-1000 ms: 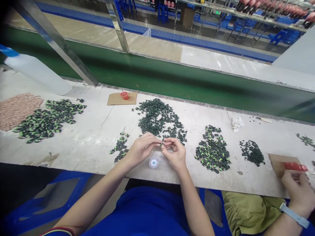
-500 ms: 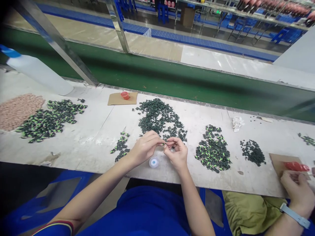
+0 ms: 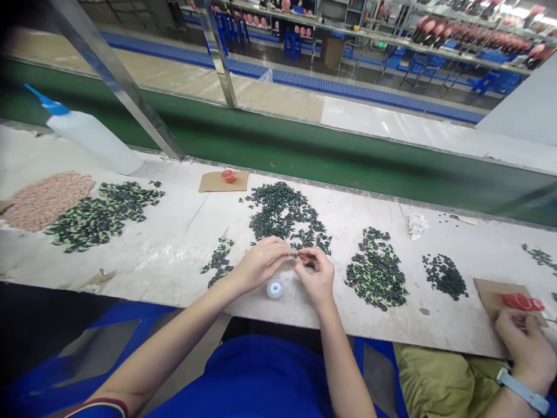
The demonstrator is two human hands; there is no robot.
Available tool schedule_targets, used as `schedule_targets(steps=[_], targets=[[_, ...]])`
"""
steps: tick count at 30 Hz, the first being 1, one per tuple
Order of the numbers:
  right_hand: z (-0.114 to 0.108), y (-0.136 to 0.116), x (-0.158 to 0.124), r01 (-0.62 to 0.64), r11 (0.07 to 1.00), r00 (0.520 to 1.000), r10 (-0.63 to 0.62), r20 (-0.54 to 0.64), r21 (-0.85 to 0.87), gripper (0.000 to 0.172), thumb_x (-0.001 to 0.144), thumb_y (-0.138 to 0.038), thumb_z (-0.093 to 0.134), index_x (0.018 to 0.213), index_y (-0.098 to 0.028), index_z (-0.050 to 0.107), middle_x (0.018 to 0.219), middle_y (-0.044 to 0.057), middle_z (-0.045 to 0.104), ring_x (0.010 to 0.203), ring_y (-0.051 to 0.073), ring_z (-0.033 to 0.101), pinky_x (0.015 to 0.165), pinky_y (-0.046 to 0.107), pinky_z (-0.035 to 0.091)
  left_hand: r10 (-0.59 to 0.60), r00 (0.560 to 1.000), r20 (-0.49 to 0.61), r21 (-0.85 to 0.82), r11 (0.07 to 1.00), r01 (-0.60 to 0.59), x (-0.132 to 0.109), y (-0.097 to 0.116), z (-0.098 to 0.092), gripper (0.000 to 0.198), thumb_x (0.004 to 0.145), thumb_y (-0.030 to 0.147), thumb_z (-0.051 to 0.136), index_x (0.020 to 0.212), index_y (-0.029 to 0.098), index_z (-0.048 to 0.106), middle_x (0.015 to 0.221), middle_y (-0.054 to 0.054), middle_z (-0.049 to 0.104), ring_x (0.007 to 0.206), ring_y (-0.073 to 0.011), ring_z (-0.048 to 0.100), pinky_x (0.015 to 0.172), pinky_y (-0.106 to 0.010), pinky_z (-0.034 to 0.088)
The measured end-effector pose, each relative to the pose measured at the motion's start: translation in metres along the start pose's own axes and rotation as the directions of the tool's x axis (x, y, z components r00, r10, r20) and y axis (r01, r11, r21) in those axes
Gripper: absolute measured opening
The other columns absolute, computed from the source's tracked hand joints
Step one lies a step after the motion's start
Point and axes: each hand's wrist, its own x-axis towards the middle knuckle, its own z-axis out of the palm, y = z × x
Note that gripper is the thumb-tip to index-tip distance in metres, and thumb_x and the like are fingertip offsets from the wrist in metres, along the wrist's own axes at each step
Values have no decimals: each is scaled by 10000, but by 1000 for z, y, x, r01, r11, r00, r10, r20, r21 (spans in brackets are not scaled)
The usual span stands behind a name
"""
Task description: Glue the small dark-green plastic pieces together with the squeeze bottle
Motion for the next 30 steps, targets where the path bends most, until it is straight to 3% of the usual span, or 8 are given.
schedule_targets(steps=[4, 8, 15, 17, 20, 23, 26, 30], targets=[[-39, 3, 5, -88, 982, 980, 55, -191, -169, 156, 682, -316, 655, 753, -177, 654, 719, 41, 673, 619, 164, 612, 620, 318, 525, -190, 982, -5, 52, 980, 190, -8, -12, -25, 264, 904, 224, 534, 1156, 197, 609, 1050, -74, 698, 994, -219, 586, 869, -400, 491], [-92, 11, 7, -221, 861, 884, -21, -466, -457, 224, 695, -340, 614, 806, -152, 668, 747, 73, 672, 641, 193, 615, 690, 371, 512, -409, 904, -122, 266, 864, 427, -25, -34, -62, 185, 880, 210, 542, 1007, 197, 675, 974, -67, 715, 954, -244, 600, 872, -428, 472], [-112, 15, 1, -143, 596, 843, -344, -413, -790, 297, 771, -395, 592, 909, -147, 677, 953, 148, 633, 899, 290, 578, 850, 477, 442, -598, 801, 30, 529, 689, 495, -45, -55, -77, 207, 789, 96, 560, 824, 208, 731, 874, -87, 728, 997, -312, 569, 855, -464, 418], [-101, 9, -5, -24, 579, 860, -403, -312, -815, 358, 777, -430, 624, 1009, -159, 658, 1107, 166, 586, 1067, 325, 522, 921, 513, 401, -588, 807, 55, 533, 700, 474, -48, -58, -73, 207, 792, 107, 559, 811, 214, 735, 882, -85, 729, 1011, -309, 556, 861, -455, 410], [-76, -1, -21, 257, 674, 957, -277, 86, -693, 452, 787, -459, 629, 1152, -196, 591, 1123, 137, 595, 1117, 320, 497, 939, 537, 407, -560, 825, 81, 512, 733, 448, -50, -63, -68, 181, 809, 149, 563, 777, 205, 732, 895, -88, 729, 1018, -301, 540, 866, -436, 411], [-45, -6, -39, 307, 790, 913, -86, 400, -531, 620, 720, -486, 706, 1256, -236, 518, 1193, 122, 582, 1212, 338, 429, 961, 547, 419, -540, 839, 70, 501, 747, 438, -51, -67, -66, 164, 815, 181, 566, 778, 194, 725, 881, -92, 724, 1003, -297, 534, 857, -426, 417], [-18, -6, -50, 287, 859, 873, -52, 485, -424, 643, 680, -472, 753, 1238, -238, 533, 1164, 118, 598, 1187, 341, 448, 959, 536, 442, -512, 857, 52, 497, 758, 423, -55, -71, -68, 185, 821, 178, 540, 811, 215, 721, 883, -79, 721, 961, -288, 548, 821, -427, 426], [-2, -2, -52, 243, 914, 883, -71, 464, -323, 322, 767, -324, 708, 1061, -251, 598, 1069, 90, 651, 1135, 310, 509, 950, 529, 458, -475, 879, 40, 486, 778, 398, -63, -79, -72, 214, 802, 132, 519, 773, 229, 708, 868, -75, 717, 910, -287, 562, 792, -441, 436]])
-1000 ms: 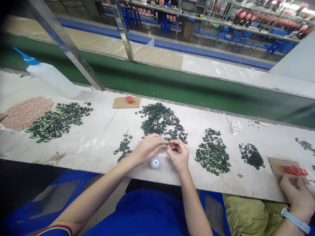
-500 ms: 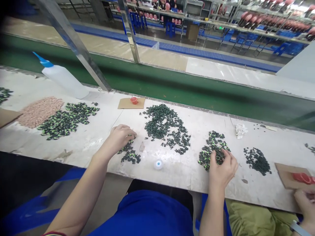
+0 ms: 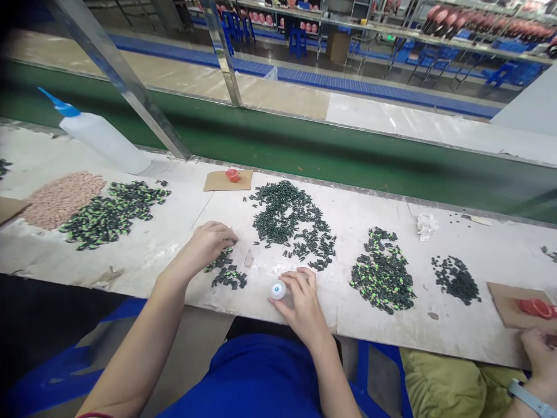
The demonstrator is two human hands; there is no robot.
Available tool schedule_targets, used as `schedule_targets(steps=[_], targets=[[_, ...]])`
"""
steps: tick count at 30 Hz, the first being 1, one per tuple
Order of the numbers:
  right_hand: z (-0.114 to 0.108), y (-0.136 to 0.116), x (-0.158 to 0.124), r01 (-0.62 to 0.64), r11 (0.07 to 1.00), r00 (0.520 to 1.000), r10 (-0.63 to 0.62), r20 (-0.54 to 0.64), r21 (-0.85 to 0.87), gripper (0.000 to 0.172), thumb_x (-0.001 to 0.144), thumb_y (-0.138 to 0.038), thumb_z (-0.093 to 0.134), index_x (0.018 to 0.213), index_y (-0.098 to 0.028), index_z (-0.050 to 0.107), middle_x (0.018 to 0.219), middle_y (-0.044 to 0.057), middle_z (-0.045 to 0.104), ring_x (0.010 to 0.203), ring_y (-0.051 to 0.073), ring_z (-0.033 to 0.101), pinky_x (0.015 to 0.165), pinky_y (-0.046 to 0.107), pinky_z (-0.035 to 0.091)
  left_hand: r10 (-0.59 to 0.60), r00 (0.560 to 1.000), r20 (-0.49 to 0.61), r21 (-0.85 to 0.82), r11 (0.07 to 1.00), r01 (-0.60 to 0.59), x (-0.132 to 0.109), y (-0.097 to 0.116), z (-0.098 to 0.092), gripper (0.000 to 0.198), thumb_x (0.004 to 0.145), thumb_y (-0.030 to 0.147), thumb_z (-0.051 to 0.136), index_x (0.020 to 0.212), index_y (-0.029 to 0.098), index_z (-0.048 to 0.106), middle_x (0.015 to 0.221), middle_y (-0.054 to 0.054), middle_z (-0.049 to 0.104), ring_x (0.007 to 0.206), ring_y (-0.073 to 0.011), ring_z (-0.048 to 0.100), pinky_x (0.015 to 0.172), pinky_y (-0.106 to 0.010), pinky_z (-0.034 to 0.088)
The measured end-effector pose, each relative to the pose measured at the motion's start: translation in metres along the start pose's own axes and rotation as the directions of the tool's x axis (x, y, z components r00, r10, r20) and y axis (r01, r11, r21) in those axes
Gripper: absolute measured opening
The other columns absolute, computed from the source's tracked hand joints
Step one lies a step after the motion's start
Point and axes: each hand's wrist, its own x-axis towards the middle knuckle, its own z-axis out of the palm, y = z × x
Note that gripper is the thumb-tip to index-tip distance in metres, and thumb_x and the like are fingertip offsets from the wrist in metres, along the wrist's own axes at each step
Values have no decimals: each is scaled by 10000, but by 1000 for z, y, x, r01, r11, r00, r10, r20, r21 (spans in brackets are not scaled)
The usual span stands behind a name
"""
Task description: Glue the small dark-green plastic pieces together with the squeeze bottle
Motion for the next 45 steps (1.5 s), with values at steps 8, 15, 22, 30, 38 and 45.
schedule_targets(steps=[8, 15, 22, 30, 38, 45], targets=[[-5, 3, -6, -184, 937, 960, 236, -149, 298, 243, 779, -300, 680, 965, -223, 544, 1082, 87, 694, 1080, 248, 623, 914, 429, 501, 76, 994, -75, -131, 988, -86, -3, 28, 5, 163, 860, 139, 513, 846, 192, 666, 865, -75, 699, 917, -264, 533, 820, -425, 448], [-10, 0, -4, -261, 857, 834, 432, -343, 445, 212, 689, -353, 716, 775, -186, 618, 696, 15, 686, 611, 176, 628, 558, 278, 504, 198, 979, -40, -293, 935, -201, -23, 75, 25, 142, 881, 183, 558, 986, 197, 652, 926, -55, 697, 1022, -251, 527, 882, -428, 459], [0, -9, 7, -321, 795, 802, 517, -299, 514, 223, 700, -382, 685, 756, -166, 672, 687, 44, 703, 617, 194, 629, 559, 292, 499, 94, 995, -40, -383, 918, -102, -28, 71, 29, 267, 852, 205, 611, 1120, 204, 608, 979, -63, 717, 1022, -248, 588, 873, -420, 484], [12, -9, 13, -419, 765, 757, 591, -277, 488, 287, 732, -446, 646, 695, -162, 625, 606, 20, 653, 544, 158, 569, 511, 260, 466, 42, 999, 0, -465, 885, -37, -29, 71, 26, 492, 854, 208, 607, 1320, 255, 456, 963, -30, 743, 1008, -228, 630, 892, -413, 467], [12, -9, 12, -462, 766, 764, 600, -238, 447, 313, 752, -467, 638, 709, -157, 630, 611, 14, 634, 556, 150, 545, 517, 249, 448, 10, 1000, -6, -457, 889, -12, -26, 70, 25, 392, 869, 249, 601, 1249, 225, 509, 890, -26, 765, 965, -229, 669, 880, -413, 459], [12, -8, 12, -484, 759, 757, 613, -226, 436, 328, 762, -478, 634, 718, -153, 641, 602, 7, 608, 562, 148, 521, 515, 246, 429, 20, 1000, -6, -455, 890, -21, -25, 68, 26, 326, 865, 258, 604, 1184, 213, 557, 904, -35, 766, 963, -234, 674, 870, -411, 459]])
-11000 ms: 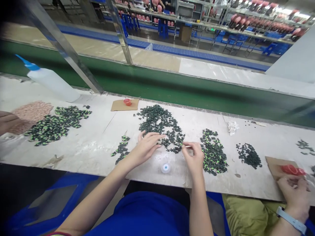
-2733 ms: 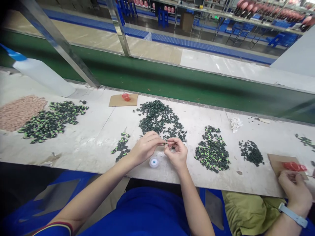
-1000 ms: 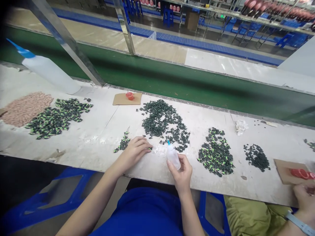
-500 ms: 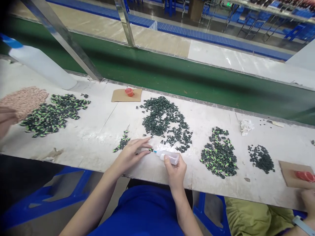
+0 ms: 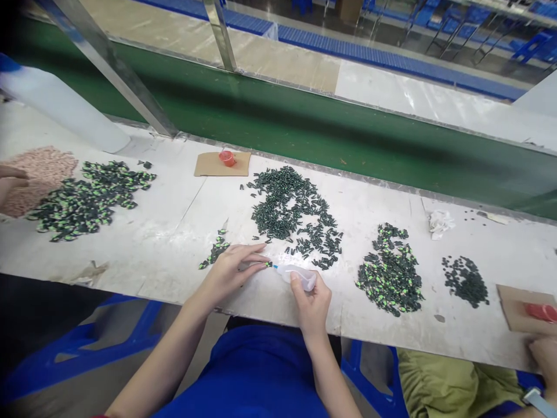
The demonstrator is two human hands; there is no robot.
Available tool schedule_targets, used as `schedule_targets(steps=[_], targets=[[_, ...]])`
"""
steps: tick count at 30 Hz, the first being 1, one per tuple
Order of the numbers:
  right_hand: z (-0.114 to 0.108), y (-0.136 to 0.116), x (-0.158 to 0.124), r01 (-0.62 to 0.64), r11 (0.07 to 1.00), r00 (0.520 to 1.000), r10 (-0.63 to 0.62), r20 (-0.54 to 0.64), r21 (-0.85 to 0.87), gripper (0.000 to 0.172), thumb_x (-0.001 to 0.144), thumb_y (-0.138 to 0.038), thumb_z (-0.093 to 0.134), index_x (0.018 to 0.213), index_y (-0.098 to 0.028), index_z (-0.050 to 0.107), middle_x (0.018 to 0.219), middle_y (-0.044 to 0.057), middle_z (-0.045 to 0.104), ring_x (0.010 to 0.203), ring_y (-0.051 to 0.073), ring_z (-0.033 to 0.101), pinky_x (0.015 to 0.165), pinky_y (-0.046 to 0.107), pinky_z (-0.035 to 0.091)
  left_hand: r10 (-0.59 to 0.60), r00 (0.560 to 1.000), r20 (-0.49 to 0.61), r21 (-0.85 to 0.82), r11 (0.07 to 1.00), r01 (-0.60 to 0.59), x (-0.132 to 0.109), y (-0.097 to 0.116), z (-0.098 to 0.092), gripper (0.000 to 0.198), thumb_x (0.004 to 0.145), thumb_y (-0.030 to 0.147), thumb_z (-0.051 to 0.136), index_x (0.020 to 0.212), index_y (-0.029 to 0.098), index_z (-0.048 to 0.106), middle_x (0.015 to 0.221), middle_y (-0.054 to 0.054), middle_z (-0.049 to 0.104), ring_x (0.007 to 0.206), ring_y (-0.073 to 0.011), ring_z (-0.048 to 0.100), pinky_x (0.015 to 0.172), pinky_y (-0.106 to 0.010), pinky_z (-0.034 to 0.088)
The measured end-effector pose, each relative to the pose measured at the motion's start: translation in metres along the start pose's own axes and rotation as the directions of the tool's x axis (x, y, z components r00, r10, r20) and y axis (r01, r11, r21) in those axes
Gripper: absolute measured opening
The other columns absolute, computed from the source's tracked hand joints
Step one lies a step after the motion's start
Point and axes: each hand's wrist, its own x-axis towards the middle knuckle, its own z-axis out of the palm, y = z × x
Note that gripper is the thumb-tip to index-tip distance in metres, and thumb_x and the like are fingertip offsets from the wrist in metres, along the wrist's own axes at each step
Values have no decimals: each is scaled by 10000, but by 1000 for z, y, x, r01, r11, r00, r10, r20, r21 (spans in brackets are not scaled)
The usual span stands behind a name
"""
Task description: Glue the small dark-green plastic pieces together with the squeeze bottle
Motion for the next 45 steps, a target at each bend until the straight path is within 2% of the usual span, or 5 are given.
schedule_targets(steps=[11, 27, 36, 41, 45], targets=[[1, 0, -2, 9, 1000, 999, -9, -37, -9, 326, 779, -469, 614, 660, -166, 590, 573, -18, 523, 556, 132, 458, 514, 240, 392, -39, 999, 20, 19, 999, 39, 2, 1, -1, 248, 855, 271, 618, 1094, 209, 595, 874, -23, 768, 950, -237, 676, 864, -417, 455], [1, 2, 0, 3, 1000, 1000, -3, -21, 21, 329, 751, -477, 635, 690, -155, 610, 595, -8, 563, 567, 133, 484, 520, 236, 396, -103, 993, 54, 25, 995, 101, 4, 3, -2, 281, 812, 226, 662, 1086, 200, 602, 900, -12, 767, 995, -239, 668, 896, -399, 448], [1, 1, 0, 33, 999, 999, -34, -25, -12, 325, 770, -461, 611, 640, -166, 571, 560, -30, 500, 540, 118, 445, 502, 227, 372, -114, 991, 76, 19, 993, 113, 6, 3, -3, 283, 795, 198, 671, 1072, 197, 613, 893, -15, 767, 981, -248, 671, 892, -404, 451], [1, 3, 0, 44, 999, 998, -44, -55, -3, 302, 764, -433, 626, 635, -168, 565, 548, -37, 489, 527, 114, 435, 495, 229, 368, -142, 986, 89, 21, 990, 140, 8, 5, -3, 274, 787, 191, 673, 1057, 188, 626, 891, -20, 767, 992, -257, 666, 902, -410, 451], [-3, 12, 0, 103, 983, 983, -77, -168, 150, 270, 777, -424, 615, 716, -162, 588, 620, -6, 566, 568, 138, 510, 524, 250, 419, -153, 984, 86, 2, 988, 153, 8, 6, -3, 266, 788, 205, 665, 1052, 198, 633, 882, -17, 768, 991, -255, 668, 914, -407, 452]])
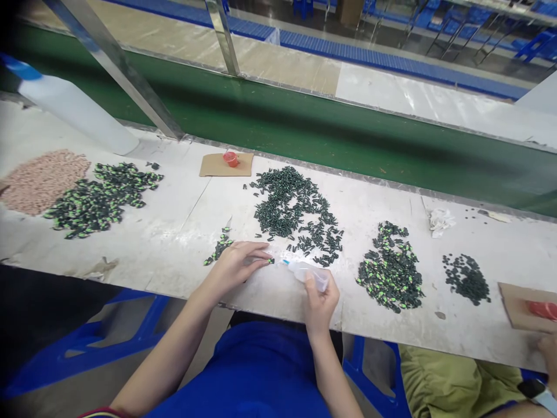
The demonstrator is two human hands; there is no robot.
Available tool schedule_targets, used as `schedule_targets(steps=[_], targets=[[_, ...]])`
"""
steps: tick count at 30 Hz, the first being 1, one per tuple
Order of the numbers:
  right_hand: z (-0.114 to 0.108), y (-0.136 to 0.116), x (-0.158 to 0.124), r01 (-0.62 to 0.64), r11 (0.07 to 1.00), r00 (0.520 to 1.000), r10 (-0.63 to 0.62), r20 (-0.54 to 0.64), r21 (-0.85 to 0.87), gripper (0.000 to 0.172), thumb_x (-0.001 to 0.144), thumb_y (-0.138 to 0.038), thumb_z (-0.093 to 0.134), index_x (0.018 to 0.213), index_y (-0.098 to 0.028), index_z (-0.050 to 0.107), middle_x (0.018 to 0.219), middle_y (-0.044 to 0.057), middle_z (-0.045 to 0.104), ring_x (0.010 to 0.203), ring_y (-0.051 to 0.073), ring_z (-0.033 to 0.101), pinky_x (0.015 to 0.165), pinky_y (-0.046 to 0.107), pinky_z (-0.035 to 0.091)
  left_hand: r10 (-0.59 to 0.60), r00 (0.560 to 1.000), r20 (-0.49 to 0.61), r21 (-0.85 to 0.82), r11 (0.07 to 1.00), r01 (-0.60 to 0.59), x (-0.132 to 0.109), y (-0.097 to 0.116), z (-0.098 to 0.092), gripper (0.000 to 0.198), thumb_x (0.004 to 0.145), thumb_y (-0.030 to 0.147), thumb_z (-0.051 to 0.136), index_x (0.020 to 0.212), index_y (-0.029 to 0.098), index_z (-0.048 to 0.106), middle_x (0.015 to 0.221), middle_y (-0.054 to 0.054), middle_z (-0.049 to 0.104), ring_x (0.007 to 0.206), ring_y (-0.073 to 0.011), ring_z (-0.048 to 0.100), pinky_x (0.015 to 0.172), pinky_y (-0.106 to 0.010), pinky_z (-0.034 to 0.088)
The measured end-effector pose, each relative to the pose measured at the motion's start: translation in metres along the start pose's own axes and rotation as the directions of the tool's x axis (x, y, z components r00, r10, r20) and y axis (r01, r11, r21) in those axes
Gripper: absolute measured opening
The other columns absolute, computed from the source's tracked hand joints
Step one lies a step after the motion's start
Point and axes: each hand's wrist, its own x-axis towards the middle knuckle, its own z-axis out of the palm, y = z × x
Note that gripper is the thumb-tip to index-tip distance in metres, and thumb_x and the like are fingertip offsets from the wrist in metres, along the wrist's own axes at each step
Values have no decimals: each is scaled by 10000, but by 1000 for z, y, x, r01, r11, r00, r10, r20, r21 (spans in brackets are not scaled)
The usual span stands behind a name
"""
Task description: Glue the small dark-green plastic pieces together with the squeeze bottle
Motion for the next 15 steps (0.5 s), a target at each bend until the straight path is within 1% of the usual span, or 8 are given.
schedule_targets(steps=[2, 4, 5, 7, 9, 11, 12, 15], targets=[[-3, 3, 0, 48, 996, 996, -42, -73, 76, 251, 782, -413, 614, 808, -164, 591, 698, 18, 614, 627, 162, 571, 566, 273, 461, -9, 1000, -1, -14, 1000, 9, 0, 0, 0, 280, 783, 204, 667, 1060, 207, 633, 876, -14, 768, 991, -253, 668, 921, -411, 450], [-4, 4, -2, 90, 991, 994, -83, -70, 104, 253, 758, -377, 654, 884, -177, 562, 769, 40, 657, 703, 192, 633, 618, 300, 497, -14, 1000, 6, -28, 1000, 14, 0, 1, -1, 306, 779, 198, 668, 1082, 212, 629, 888, -14, 767, 991, -251, 668, 935, -421, 445], [-4, 3, -3, 106, 988, 994, -104, -30, 111, 268, 743, -349, 676, 908, -188, 539, 811, 54, 681, 761, 212, 662, 660, 318, 513, -13, 1000, 13, -35, 999, 13, -1, 1, -2, 320, 777, 196, 669, 1095, 212, 626, 898, -17, 765, 986, -250, 669, 942, -426, 443], [-2, -1, -6, 145, 983, 983, -156, 95, 114, 314, 726, -292, 701, 950, -209, 497, 914, 87, 716, 901, 248, 685, 762, 365, 527, -2, 1000, 22, -50, 999, 3, -1, 2, -3, 334, 780, 202, 668, 1111, 205, 628, 913, -29, 761, 962, -246, 676, 941, -427, 452], [2, -5, -9, 198, 978, 949, -208, 236, 66, 382, 731, -259, 706, 1040, -219, 485, 1024, 108, 718, 1018, 258, 666, 861, 407, 514, 27, 1000, 7, -53, 998, -26, -2, 1, -4, 312, 787, 224, 664, 1097, 197, 645, 954, -52, 752, 951, -243, 676, 920, -413, 476], [7, -7, -11, 275, 961, 905, -250, 344, -25, 462, 740, -248, 709, 1148, -222, 494, 1078, 107, 706, 1036, 249, 662, 898, 412, 513, 68, 997, -25, -30, 997, -69, -3, -1, -4, 264, 792, 251, 661, 1049, 193, 675, 1015, -76, 733, 981, -249, 660, 903, -403, 493], [10, -7, -12, 320, 945, 885, -272, 378, -70, 473, 747, -249, 705, 1178, -223, 509, 1084, 103, 701, 1022, 242, 666, 897, 403, 521, 89, 995, -39, -10, 996, -89, -3, -2, -3, 234, 795, 258, 656, 1018, 196, 689, 1044, -81, 722, 999, -252, 649, 900, -403, 497], [17, -4, -13, 441, 882, 845, -347, 407, -165, 375, 775, -251, 681, 1140, -234, 593, 1027, 88, 697, 950, 224, 668, 851, 370, 549, 137, 990, -46, 41, 990, -135, -2, -6, 0, 140, 816, 250, 622, 908, 212, 720, 1063, -74, 705, 1012, -252, 628, 898, -415, 497]])
